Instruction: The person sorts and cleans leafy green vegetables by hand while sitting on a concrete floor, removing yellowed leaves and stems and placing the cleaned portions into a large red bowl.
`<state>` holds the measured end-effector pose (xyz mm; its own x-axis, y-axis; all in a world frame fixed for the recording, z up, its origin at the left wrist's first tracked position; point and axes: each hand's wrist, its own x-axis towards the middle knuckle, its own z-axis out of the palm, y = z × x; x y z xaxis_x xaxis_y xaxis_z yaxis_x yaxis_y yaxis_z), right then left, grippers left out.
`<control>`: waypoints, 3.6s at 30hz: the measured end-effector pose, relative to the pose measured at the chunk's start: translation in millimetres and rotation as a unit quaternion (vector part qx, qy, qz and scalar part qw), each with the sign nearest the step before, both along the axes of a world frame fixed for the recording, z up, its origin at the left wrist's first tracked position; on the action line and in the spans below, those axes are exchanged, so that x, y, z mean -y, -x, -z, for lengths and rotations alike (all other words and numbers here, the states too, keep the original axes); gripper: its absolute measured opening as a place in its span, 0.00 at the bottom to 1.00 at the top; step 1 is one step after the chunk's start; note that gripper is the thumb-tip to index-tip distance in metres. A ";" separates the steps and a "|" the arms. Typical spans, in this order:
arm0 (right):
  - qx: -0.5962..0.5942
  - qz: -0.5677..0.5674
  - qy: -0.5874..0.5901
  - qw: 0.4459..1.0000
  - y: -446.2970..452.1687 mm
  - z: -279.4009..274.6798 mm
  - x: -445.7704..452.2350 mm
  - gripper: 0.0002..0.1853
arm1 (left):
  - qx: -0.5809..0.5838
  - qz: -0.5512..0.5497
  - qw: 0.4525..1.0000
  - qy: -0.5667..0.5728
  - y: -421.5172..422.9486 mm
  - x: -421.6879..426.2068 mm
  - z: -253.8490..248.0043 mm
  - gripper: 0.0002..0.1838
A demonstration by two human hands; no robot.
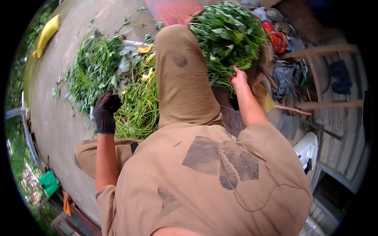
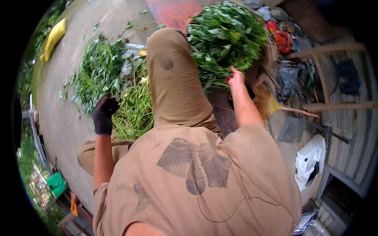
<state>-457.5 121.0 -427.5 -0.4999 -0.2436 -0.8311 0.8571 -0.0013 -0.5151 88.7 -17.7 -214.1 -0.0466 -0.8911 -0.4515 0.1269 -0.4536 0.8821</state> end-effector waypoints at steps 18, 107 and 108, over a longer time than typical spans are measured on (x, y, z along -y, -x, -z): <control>-0.324 -0.509 -0.407 0.686 -30.1 -78.0 2.9 0.17 | 0.478 0.470 0.742 0.012 -47.4 -24.9 113.3 0.45; -0.630 -0.673 0.268 0.280 -378.6 -223.3 196.0 0.11 | -0.017 -0.016 0.997 0.070 -58.1 -30.6 -30.6 0.17; -0.626 -0.679 0.257 0.283 -377.5 -223.2 189.3 0.11 | 0.026 -0.046 0.994 0.092 -53.8 -31.3 -26.3 0.16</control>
